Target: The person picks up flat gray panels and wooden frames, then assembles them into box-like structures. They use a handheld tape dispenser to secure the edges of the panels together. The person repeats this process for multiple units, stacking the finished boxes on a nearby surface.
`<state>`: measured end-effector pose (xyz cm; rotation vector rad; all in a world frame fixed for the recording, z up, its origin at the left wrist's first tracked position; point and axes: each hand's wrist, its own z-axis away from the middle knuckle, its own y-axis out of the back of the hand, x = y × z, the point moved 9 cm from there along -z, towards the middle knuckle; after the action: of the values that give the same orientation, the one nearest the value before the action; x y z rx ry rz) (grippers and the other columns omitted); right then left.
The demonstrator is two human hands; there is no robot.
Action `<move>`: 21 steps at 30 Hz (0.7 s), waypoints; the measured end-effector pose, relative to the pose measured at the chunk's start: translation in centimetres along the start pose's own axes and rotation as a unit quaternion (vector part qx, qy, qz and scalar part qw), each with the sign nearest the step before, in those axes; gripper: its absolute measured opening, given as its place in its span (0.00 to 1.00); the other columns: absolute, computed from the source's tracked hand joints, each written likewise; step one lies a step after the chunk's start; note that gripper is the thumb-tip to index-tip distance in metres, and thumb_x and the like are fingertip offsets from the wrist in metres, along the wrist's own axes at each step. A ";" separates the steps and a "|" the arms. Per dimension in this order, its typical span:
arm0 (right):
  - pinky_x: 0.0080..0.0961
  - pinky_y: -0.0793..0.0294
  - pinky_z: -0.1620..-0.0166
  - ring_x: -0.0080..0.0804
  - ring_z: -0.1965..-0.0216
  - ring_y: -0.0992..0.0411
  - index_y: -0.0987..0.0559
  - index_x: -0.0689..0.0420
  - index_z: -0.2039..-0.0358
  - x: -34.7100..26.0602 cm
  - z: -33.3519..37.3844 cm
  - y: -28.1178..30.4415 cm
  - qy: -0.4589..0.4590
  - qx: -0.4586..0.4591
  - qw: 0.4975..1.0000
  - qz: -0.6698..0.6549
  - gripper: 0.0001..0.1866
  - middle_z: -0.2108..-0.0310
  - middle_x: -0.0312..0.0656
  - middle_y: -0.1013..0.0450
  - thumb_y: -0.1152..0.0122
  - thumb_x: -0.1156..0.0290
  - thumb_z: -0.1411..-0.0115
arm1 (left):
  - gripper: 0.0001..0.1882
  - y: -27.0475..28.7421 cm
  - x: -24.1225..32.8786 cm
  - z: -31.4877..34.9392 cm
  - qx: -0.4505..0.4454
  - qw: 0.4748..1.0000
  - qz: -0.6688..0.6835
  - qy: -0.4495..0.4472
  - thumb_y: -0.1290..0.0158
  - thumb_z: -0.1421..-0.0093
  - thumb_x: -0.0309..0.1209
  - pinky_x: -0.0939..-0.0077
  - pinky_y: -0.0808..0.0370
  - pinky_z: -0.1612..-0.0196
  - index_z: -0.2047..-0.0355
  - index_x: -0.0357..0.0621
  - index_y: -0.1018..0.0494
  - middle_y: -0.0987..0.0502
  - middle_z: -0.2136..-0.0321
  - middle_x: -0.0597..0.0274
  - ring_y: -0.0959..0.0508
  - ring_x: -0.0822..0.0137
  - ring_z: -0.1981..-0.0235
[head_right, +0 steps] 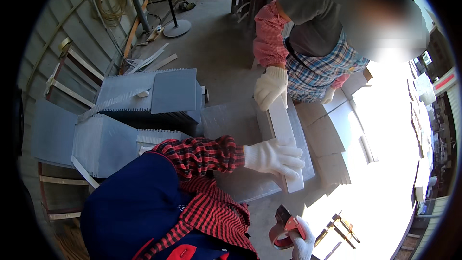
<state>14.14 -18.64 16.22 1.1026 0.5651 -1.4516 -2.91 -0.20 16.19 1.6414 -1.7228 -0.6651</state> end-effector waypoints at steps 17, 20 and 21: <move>0.30 0.28 0.45 0.34 0.48 0.27 0.25 0.61 0.40 -12.9 -7.3 -7.6 0.210 0.164 0.959 0.093 0.24 0.47 0.46 0.27 0.47 0.75 0.38 | 0.12 0.7 -5.0 6.0 0.152 0.680 0.607 0.382 0.50 0.30 0.33 0.63 0.36 0.34 0.58 0.41 0.20 0.18 0.56 0.60 0.22 0.67 0.49; 0.32 0.28 0.45 0.38 0.46 0.28 0.25 0.62 0.41 -13.6 -7.2 -8.6 0.290 0.164 0.929 0.162 0.22 0.48 0.46 0.29 0.48 0.77 0.36 | 0.29 0.1 -6.7 5.6 0.145 0.600 0.697 0.365 0.66 0.23 0.50 0.65 0.34 0.36 0.53 0.38 0.23 0.20 0.54 0.58 0.23 0.66 0.48; 0.32 0.28 0.45 0.39 0.46 0.29 0.25 0.62 0.41 -13.6 -7.2 -8.8 0.316 0.165 0.915 0.189 0.22 0.48 0.46 0.29 0.48 0.77 0.36 | 0.29 0.1 -6.9 5.2 0.138 0.593 0.716 0.343 0.66 0.23 0.50 0.65 0.34 0.36 0.53 0.39 0.23 0.20 0.53 0.58 0.23 0.66 0.48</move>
<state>6.50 -4.03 22.72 1.8657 0.5156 -0.8477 -6.92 6.25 12.02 0.0796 -1.8280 0.9391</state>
